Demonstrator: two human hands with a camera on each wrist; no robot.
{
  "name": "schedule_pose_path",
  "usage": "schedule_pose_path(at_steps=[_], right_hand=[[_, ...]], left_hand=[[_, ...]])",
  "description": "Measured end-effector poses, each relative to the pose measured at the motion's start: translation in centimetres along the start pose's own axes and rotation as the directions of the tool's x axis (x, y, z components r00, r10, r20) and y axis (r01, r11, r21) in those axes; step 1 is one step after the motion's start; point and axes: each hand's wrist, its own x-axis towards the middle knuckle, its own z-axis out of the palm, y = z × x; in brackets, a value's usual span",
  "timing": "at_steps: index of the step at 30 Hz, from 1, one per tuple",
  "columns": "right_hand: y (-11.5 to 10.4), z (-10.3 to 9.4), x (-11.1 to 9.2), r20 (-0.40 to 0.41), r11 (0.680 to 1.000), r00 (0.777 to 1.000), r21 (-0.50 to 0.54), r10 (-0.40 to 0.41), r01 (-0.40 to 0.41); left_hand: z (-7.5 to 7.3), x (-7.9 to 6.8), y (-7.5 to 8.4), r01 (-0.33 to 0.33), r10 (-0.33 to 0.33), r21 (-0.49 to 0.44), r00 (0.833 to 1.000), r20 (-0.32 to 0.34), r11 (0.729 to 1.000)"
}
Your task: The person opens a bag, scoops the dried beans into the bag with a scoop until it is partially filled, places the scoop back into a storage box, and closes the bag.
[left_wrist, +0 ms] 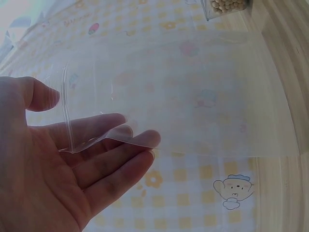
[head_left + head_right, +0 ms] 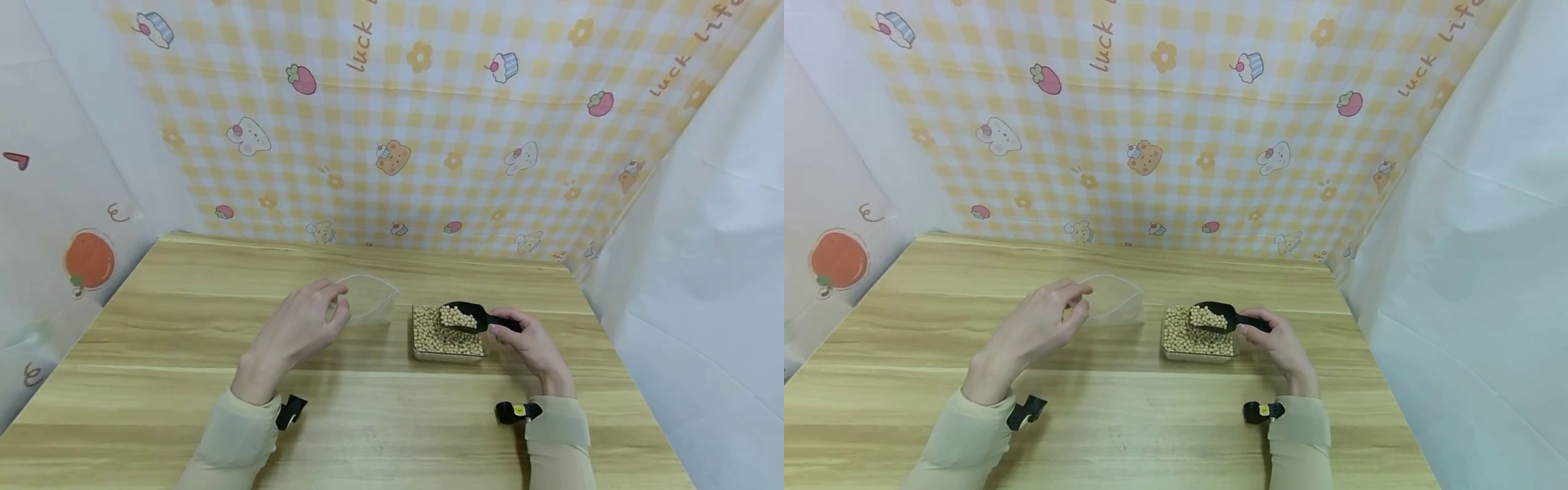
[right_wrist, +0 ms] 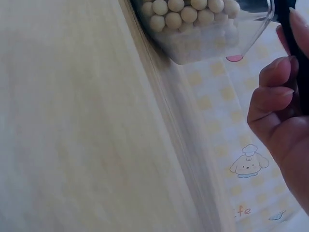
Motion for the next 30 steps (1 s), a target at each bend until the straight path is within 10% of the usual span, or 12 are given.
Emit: schedule_pose_path(at_steps=[30], right_hand=[[-6.0, 2.5, -0.4, -0.156, 0.994, 0.982, -0.004, -0.106, 0.107]], left_hand=[[0.1, -0.1, 0.8, -0.025, 0.025, 0.012, 0.999, 0.022, 1.0]])
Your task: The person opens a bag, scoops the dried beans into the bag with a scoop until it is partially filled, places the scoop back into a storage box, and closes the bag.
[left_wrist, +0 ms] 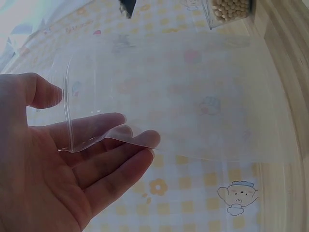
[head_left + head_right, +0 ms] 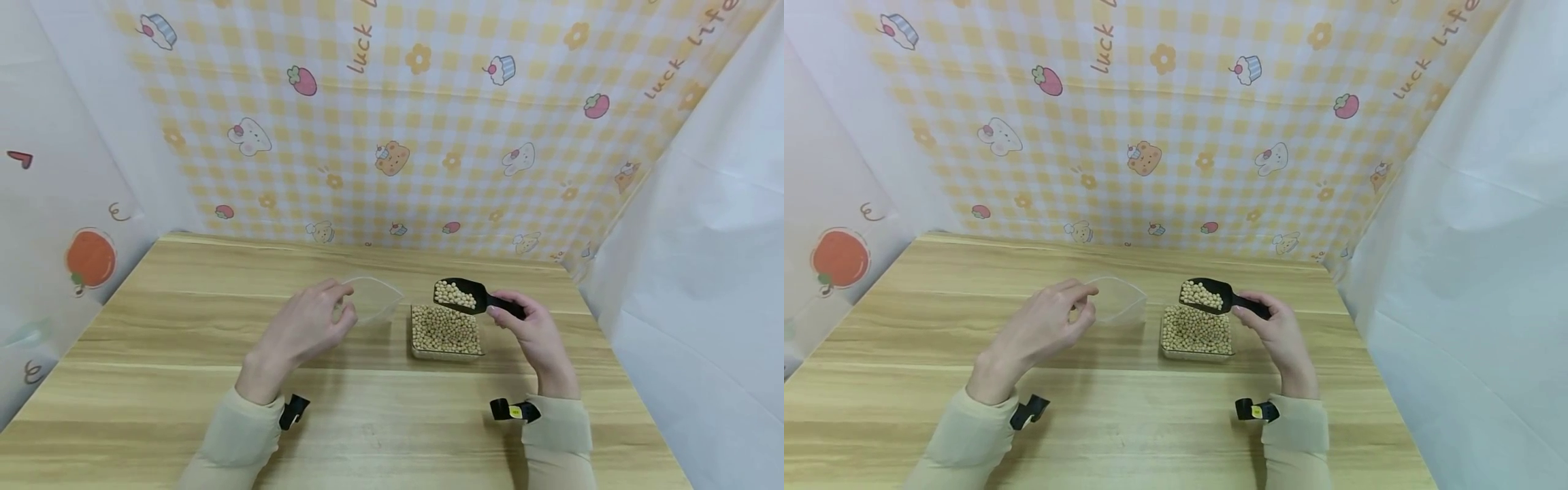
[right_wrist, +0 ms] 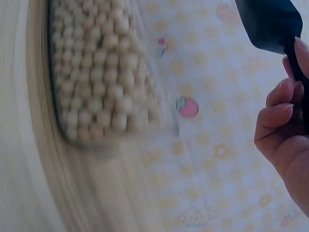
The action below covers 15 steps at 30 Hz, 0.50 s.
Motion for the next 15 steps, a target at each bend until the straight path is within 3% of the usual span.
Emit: schedule_pose_path(at_steps=[4, 15], right_hand=[[-1.1, 1.4, 0.2, -0.016, 1.0, 1.0, -0.023, 0.002, -0.002], [-3.1, 5.0, 0.1, -0.069, 0.998, 0.997, 0.038, -0.047, 0.05]], left_hand=[[0.0, 0.0, 0.1, 0.001, -0.001, 0.002, 1.0, 0.005, 1.0], [0.5, 0.1, 0.2, -0.01, 0.01, 0.028, 1.0, 0.01, 1.0]])
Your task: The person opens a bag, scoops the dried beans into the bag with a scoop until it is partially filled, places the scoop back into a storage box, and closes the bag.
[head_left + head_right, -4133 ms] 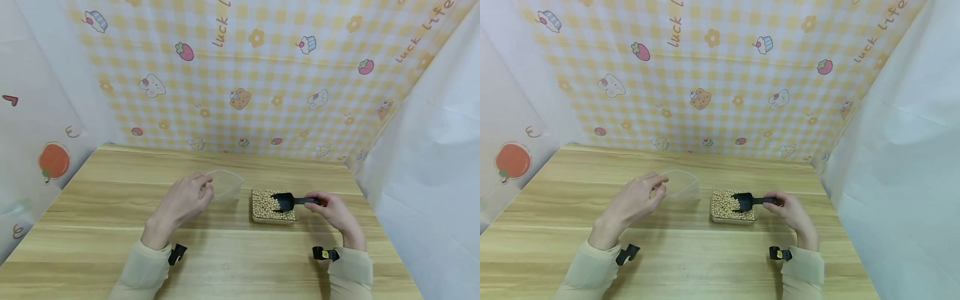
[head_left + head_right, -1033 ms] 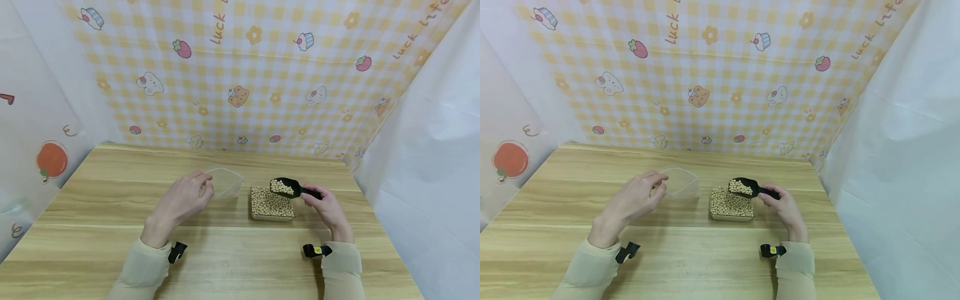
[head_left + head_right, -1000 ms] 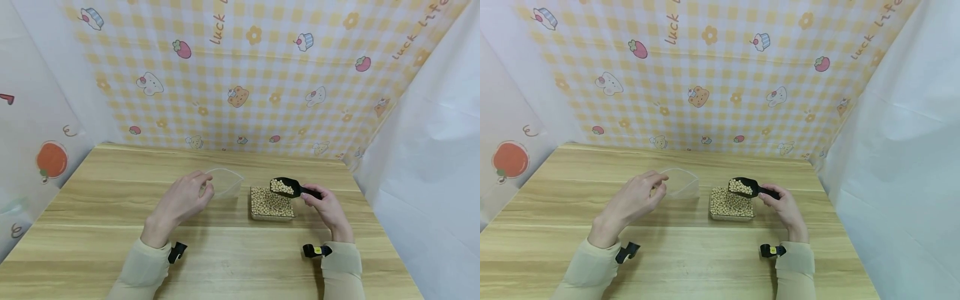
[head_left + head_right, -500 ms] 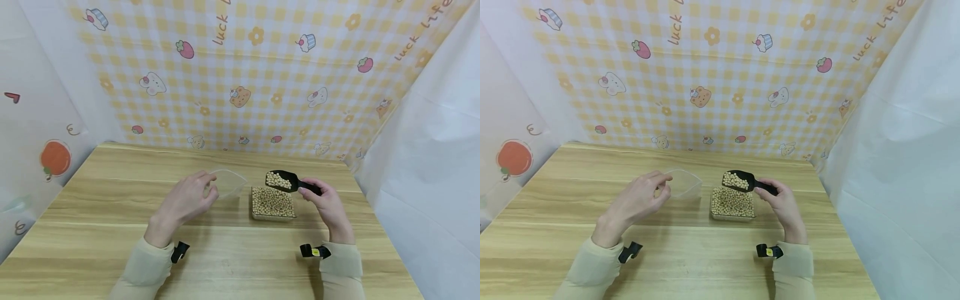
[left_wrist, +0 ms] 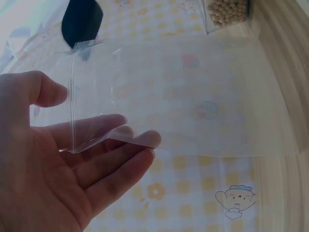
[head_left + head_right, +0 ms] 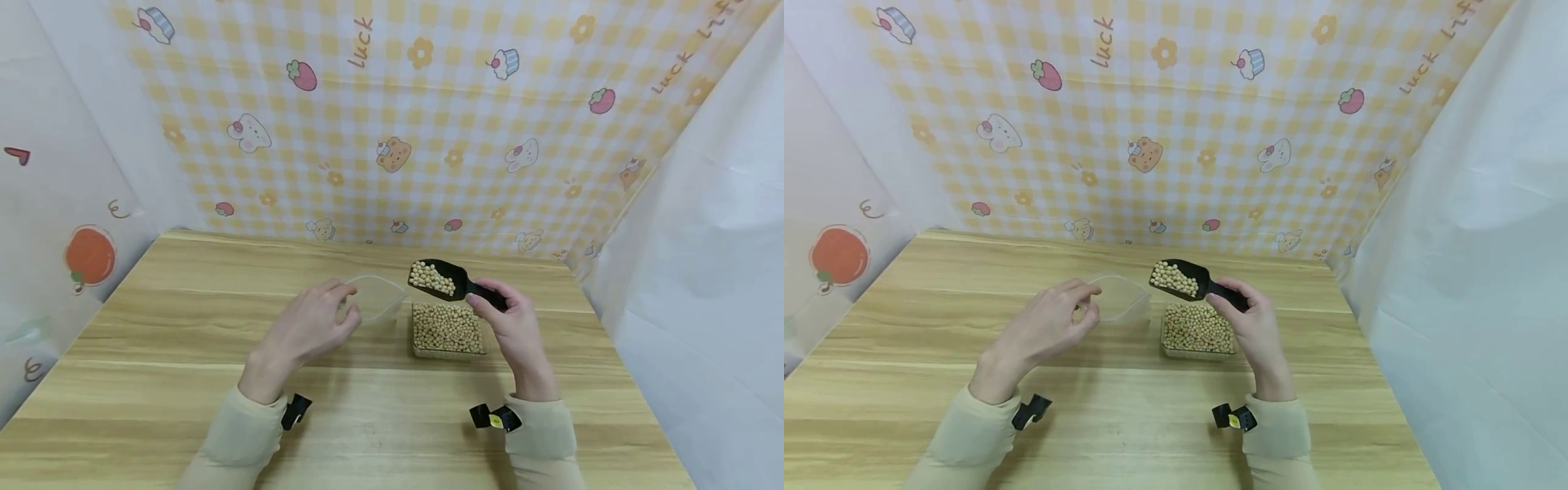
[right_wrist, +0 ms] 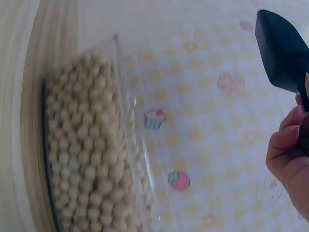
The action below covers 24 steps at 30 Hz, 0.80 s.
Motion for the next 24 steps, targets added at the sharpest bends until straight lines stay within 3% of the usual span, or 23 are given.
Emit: schedule_pose_path(at_steps=[9, 20, 24], right_hand=[[-1.3, 1.9, -0.4, 0.083, 0.997, 0.994, -0.012, -0.073, 0.074], [-1.8, 3.5, -0.3, 0.156, 0.998, 0.987, -0.049, -0.042, 0.05], [-2.3, 3.5, 0.0, 0.181, 0.988, 0.982, -0.136, -0.049, 0.074]], left_hand=[[0.1, 0.2, 0.0, 0.0, 0.0, 0.009, 1.0, 0.006, 1.0], [-0.2, 0.1, 0.0, 0.005, -0.005, 0.016, 1.0, 0.008, 1.0], [-0.1, 0.2, 0.0, 0.006, -0.006, 0.016, 1.0, 0.021, 1.0]])
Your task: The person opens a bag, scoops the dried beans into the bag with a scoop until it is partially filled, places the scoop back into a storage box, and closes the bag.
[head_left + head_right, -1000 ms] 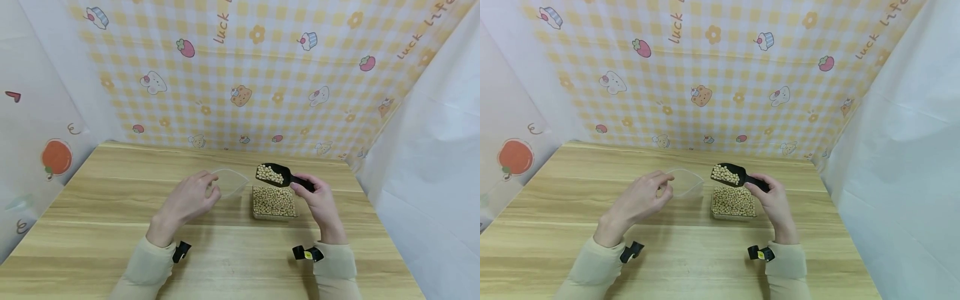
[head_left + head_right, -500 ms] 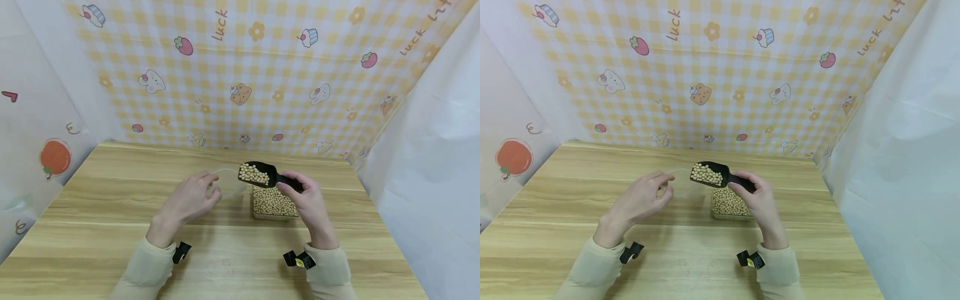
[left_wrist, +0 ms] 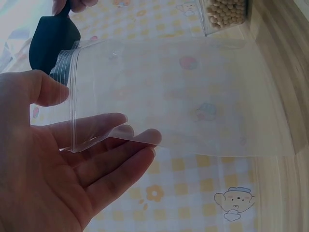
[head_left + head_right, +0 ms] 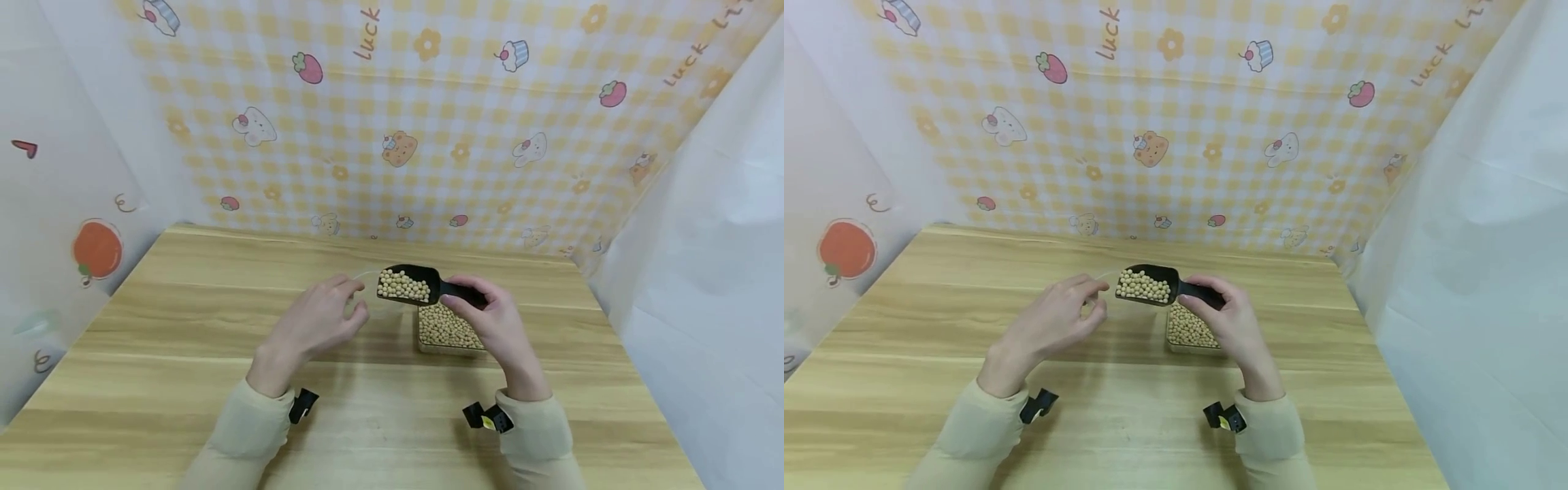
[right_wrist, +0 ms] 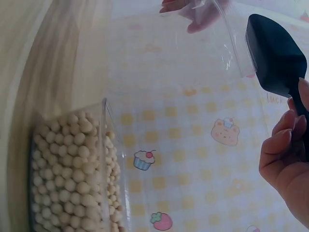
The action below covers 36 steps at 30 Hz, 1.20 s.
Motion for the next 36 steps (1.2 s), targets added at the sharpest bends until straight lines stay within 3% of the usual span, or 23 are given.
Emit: schedule_pose_path(at_steps=[12, 24, 29, 36], right_hand=[[-2.3, -1.2, 1.8, 0.124, 0.972, 0.991, -0.219, -0.054, 0.081], [-3.7, -1.2, 3.5, 0.202, 0.942, 0.979, -0.324, -0.024, 0.09], [-4.2, -1.0, 3.8, 0.23, 0.894, 0.971, -0.42, -0.059, 0.153], [-5.4, -0.9, 4.4, 0.321, 0.81, 0.937, -0.509, -0.136, 0.292]], left_hand=[[-0.2, 0.3, 0.3, 0.004, -0.004, 0.0, 1.0, 0.009, 1.0], [-0.7, 0.3, -0.1, 0.026, -0.026, -0.004, 1.0, 0.002, 1.0], [-0.6, 0.3, -0.3, 0.02, -0.02, 0.007, 1.0, -0.001, 1.0], [-0.6, 0.0, -0.3, 0.021, -0.021, -0.003, 1.0, 0.007, 1.0]])
